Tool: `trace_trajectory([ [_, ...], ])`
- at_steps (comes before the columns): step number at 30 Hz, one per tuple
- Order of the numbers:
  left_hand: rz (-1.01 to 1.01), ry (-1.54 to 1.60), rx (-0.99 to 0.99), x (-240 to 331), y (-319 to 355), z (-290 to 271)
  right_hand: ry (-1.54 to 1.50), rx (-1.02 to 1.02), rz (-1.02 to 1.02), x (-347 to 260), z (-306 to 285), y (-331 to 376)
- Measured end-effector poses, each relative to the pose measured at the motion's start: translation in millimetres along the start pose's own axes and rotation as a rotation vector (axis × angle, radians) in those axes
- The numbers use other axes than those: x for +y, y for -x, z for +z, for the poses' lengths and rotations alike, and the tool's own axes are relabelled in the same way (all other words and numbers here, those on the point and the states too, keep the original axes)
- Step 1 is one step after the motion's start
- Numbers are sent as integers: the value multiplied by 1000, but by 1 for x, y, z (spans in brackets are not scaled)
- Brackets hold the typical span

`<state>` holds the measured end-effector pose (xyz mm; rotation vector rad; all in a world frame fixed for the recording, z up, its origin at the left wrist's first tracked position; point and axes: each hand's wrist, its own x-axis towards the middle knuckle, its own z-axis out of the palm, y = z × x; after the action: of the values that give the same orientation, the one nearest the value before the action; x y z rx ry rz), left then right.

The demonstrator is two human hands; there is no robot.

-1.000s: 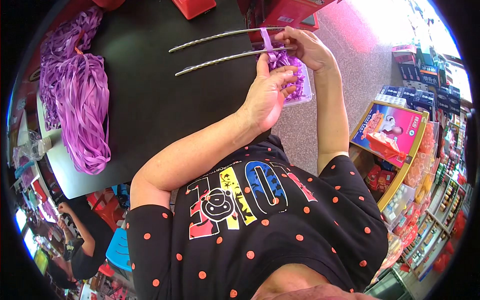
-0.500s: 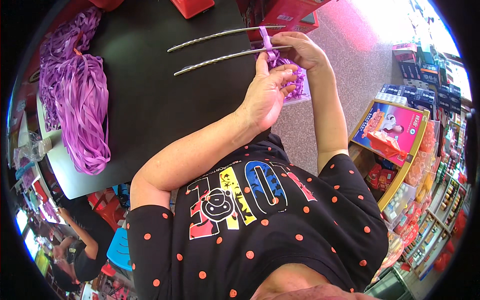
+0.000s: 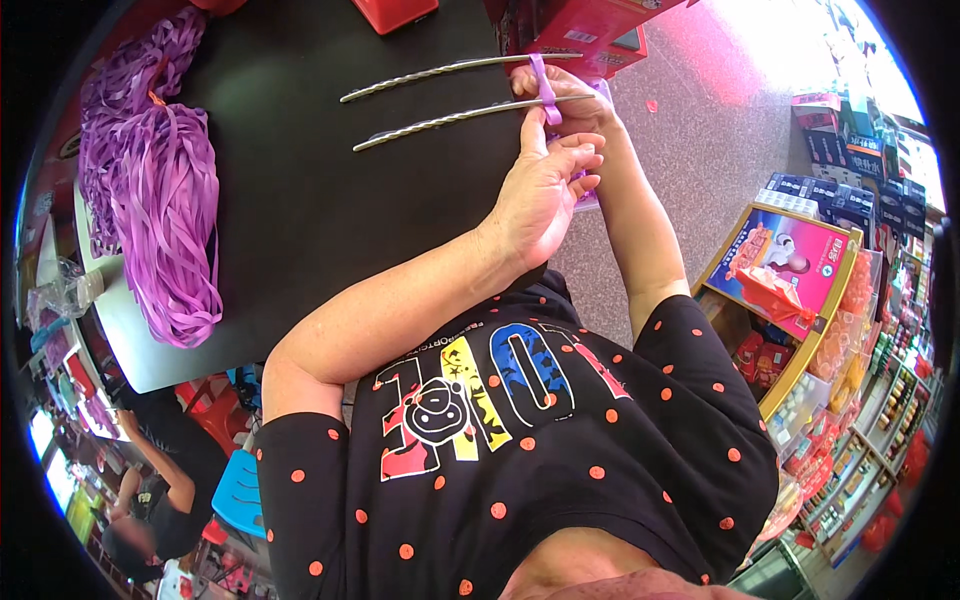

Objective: Assembling decorative ribbon bows using a workstation jig and tape.

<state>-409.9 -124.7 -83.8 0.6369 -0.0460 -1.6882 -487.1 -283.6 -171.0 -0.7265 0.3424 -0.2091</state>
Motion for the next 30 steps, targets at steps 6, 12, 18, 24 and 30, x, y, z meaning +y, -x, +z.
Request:
trace_trajectory([
  [6,-6,10,-24,-2,-2,-1,968,501,145,-31,29,26],
  [12,11,7,-21,-4,-1,-2,1278,625,-497,-59,74,52],
  [18,2,56,9,-3,-2,6,2167,35,-779,-72,105,40],
  [24,20,24,-7,-7,-7,-2,2220,121,-607,-75,66,65],
  [30,77,-11,35,-5,-4,-1,1679,638,-739,-58,69,48],
])
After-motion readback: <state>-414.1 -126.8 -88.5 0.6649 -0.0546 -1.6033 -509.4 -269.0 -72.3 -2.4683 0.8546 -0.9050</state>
